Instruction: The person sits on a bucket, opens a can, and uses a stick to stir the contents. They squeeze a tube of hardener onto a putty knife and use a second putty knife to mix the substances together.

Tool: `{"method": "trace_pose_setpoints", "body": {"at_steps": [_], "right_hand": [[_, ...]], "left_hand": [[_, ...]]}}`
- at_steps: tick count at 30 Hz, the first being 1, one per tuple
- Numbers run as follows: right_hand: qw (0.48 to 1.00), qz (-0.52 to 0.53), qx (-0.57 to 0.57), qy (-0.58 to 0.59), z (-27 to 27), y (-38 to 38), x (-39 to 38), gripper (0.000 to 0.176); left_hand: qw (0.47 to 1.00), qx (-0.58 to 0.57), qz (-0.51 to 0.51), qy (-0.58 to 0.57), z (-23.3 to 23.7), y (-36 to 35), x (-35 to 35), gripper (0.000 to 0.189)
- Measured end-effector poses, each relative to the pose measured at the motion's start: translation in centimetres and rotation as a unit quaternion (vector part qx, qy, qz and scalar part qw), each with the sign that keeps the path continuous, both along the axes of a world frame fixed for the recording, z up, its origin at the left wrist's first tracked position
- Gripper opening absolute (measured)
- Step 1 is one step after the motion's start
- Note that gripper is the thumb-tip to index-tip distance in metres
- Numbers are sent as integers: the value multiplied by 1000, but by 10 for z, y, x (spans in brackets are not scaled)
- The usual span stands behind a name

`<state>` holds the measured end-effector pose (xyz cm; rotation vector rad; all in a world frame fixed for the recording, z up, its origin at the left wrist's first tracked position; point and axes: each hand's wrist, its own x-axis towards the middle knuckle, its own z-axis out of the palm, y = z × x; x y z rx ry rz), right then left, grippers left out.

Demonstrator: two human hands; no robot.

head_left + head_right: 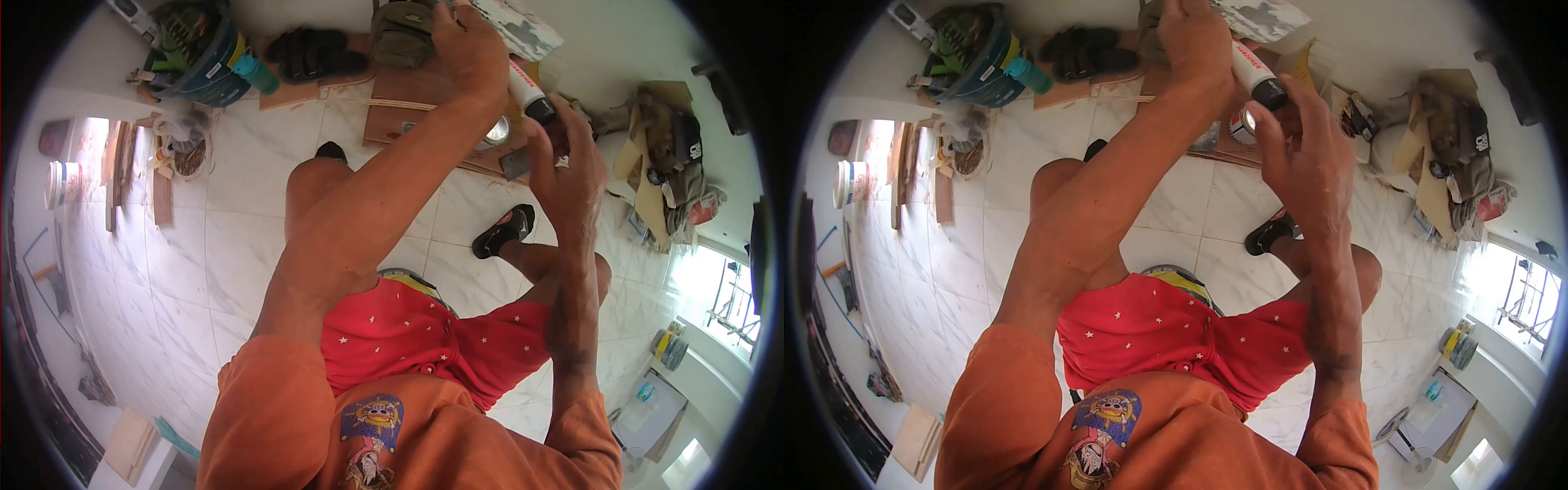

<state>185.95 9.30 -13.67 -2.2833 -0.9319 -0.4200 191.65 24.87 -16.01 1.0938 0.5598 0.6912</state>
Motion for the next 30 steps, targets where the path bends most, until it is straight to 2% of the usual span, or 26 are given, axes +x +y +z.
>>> {"method": "trace_pose_setpoints", "body": {"at_steps": [11, 14, 17, 20, 21, 23, 24, 26, 29, 30], "right_hand": [[979, 119, -21, -162, -1, -5, 17, 51], [986, 107, 19, -128, 5, 4, 7, 50], [1000, 22, 18, -3, 1, 5, -3, 47], [1000, 10, -24, 5, 1, 1, 0, 43], [999, 35, -20, -30, 0, -1, 3, 42], [992, 83, -13, -97, -3, -3, 9, 40], [993, 83, -3, -90, -2, -3, 9, 40], [994, 82, 18, -77, 0, -3, 9, 40], [999, -25, -4, 38, -13, -7, 25, 37], [997, -38, -43, 46, -29, -13, 41, 34]], "left_hand": [[999, -47, -4, -25, 2, 0, -4, 46], [995, -86, -21, -41, 4, 1, -6, 46], [996, -80, -26, -34, 3, 2, -6, 45], [999, -41, -24, 1, 3, 1, -7, 45], [999, -26, -23, 15, 3, 1, -7, 44], [1000, 7, 19, -21, -9, 6, 2, 44], [998, 22, 40, -40, -16, 7, 7, 43], [994, -66, -2, -91, -2, 9, -3, 43], [977, -171, -33, -121, 24, 13, -23, 44], [971, -202, -40, -124, 28, 15, -25, 45]]}}
